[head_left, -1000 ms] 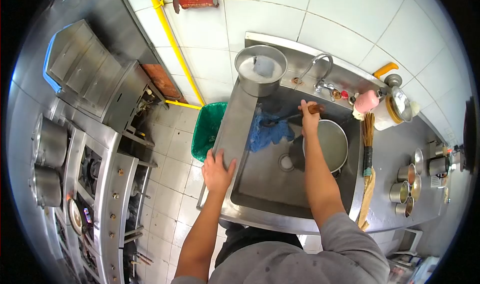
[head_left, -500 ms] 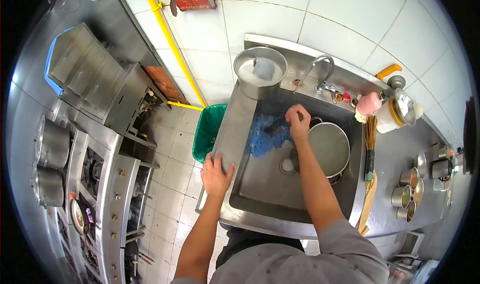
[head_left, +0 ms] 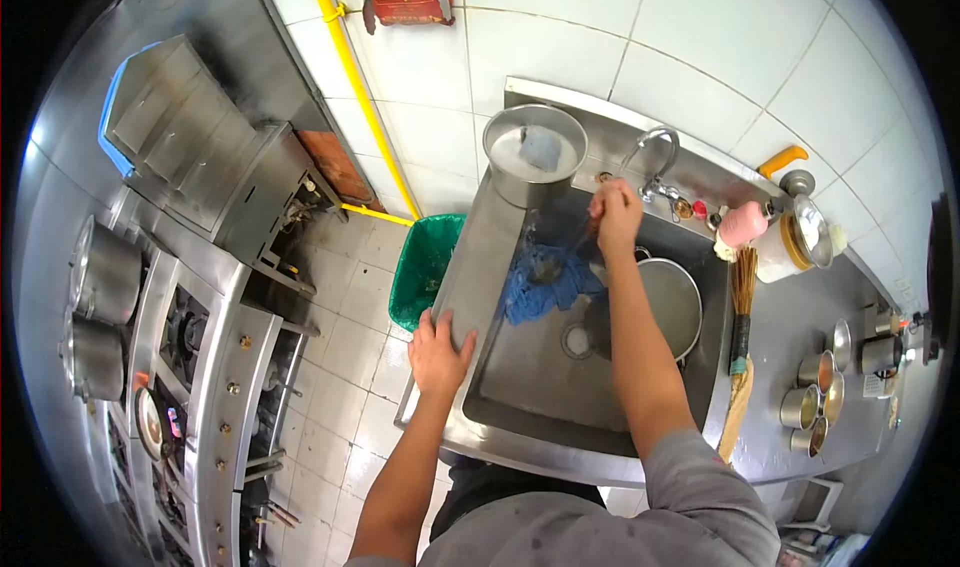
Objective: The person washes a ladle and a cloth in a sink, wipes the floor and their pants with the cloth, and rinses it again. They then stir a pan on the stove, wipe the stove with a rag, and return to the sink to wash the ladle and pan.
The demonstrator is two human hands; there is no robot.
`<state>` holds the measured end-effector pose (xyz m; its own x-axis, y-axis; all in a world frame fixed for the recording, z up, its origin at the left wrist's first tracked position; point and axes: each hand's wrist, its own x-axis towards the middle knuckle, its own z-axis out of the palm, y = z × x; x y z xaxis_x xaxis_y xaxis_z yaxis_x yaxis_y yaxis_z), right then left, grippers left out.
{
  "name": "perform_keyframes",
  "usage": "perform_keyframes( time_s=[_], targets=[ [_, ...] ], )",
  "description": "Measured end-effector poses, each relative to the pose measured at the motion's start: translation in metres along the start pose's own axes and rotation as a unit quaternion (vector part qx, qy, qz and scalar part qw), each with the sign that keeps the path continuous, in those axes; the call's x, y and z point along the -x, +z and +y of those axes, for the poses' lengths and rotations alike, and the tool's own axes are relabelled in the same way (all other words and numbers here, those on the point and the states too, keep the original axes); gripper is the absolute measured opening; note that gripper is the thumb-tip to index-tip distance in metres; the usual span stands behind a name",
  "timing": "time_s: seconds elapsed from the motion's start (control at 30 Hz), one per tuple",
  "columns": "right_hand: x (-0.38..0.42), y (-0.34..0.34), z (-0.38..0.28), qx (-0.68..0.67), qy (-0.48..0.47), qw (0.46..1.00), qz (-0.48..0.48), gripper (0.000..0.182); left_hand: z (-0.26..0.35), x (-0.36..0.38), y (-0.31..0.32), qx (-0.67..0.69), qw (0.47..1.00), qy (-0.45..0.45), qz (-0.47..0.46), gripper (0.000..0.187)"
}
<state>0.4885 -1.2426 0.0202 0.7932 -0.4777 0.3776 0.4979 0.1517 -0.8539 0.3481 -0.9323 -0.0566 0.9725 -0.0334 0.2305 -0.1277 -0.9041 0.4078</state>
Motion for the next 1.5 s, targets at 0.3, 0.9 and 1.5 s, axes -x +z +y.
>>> perform_keyframes(
  time_s=[0.3,0.9,1.5],
  targets=[
    [0.013,-0.020,-0.001,0.004,0.033,0.999,0.024,0.016,0.001,-0.001,-0.004,0.006,1.000,0.014,-0.001,0.057],
    [0.004,-0.103,-0.040,0.080,-0.096,0.963,0.239,0.014,0.002,-0.001,0.000,0.010,1.000,0.016,0.004,0.058],
    [0.057,-0.071,0.011,0.107,-0.052,0.987,0.112,0.016,0.003,0.004,-0.003,0.002,1.000,0.022,0.007,0.057]
  ],
)
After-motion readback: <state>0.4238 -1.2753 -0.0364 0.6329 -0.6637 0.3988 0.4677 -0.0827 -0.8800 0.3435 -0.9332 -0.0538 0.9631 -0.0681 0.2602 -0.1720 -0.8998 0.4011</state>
